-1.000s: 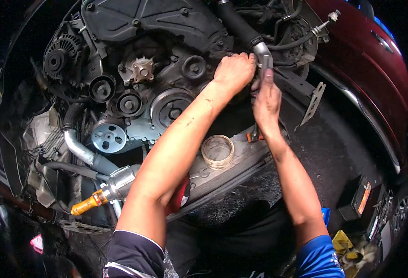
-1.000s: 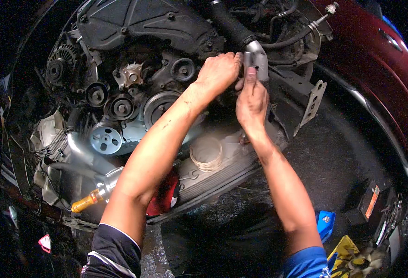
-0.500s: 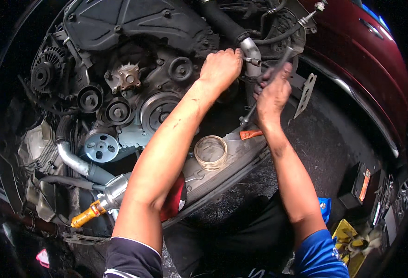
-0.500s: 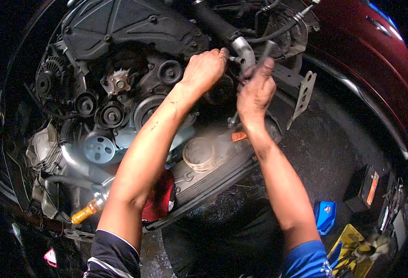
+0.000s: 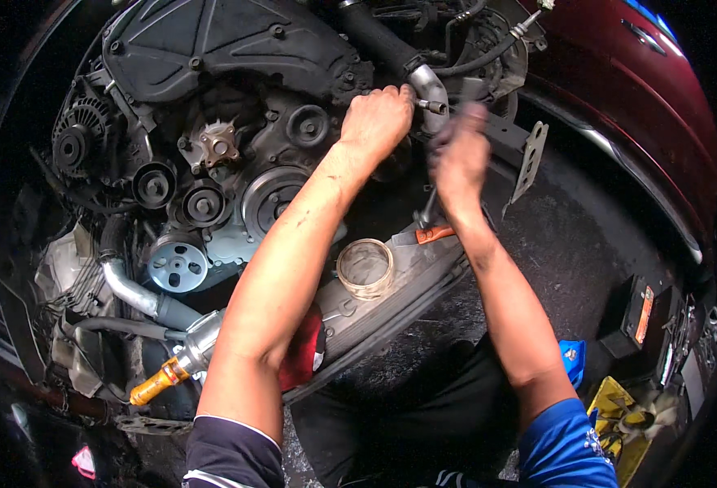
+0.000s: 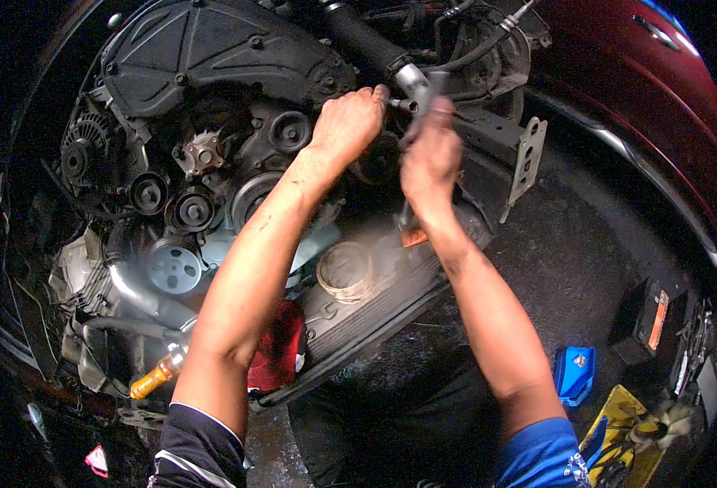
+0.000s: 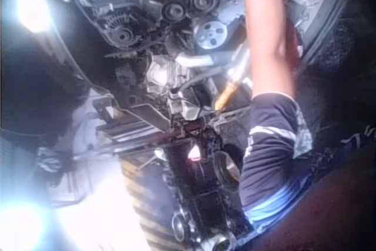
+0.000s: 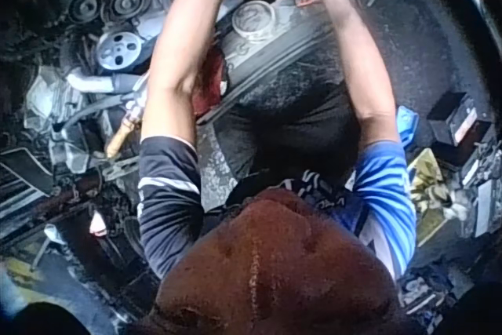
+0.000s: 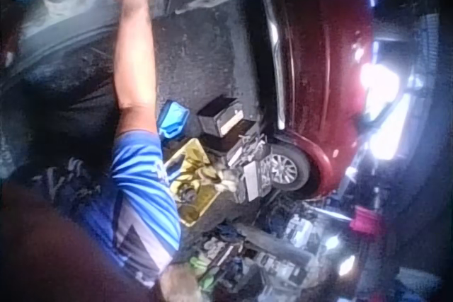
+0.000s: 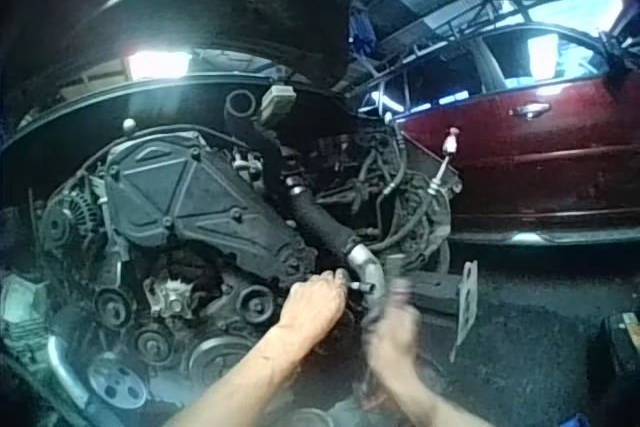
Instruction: The person uses a wrench to turn bolts on a vehicle engine. They use a handheld light to illuminate the workspace and handle engine components including a pipe and bolts.
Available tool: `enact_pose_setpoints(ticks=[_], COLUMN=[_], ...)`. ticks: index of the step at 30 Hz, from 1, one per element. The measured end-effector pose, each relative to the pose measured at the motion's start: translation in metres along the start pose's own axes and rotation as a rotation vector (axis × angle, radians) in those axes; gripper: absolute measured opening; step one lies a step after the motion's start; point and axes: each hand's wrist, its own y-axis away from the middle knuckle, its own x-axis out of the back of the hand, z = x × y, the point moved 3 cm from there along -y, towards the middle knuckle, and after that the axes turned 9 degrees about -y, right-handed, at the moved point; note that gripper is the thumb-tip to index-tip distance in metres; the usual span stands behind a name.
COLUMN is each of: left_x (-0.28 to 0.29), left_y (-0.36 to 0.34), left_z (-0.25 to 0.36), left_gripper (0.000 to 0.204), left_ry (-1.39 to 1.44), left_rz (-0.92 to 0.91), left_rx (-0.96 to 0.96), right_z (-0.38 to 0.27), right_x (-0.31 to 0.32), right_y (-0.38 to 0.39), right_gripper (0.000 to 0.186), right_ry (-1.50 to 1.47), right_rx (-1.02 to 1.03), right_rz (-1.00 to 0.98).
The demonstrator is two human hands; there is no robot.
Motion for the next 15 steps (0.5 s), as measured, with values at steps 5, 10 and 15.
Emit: enact_pose_setpoints(ticks=[5, 10, 15], left_x=[-0.004, -0.004, -0.002], left_y=[0.001, 0.002, 0.0], left_z=[0.001, 0.004, 0.005], left_gripper=[0.018, 0.018, 0.018], left_ry=[-0.023, -0.043, -0.052], left_rz=[-0.004, -0.011, -0.008], left_rx=[0.002, -0.009, -0.009], right_z=[0.0, 0.014, 0.014], right_x=[0.002, 0.005, 0.003], right_y=[-0.002, -0.005, -0.006], right_gripper=[0.079, 0.075, 0.077], right_ry=[0.136, 0.353, 0.101], right_rx=[-0.027, -0.05, -0.069], right_rz=[0.004, -0.054, -0.032])
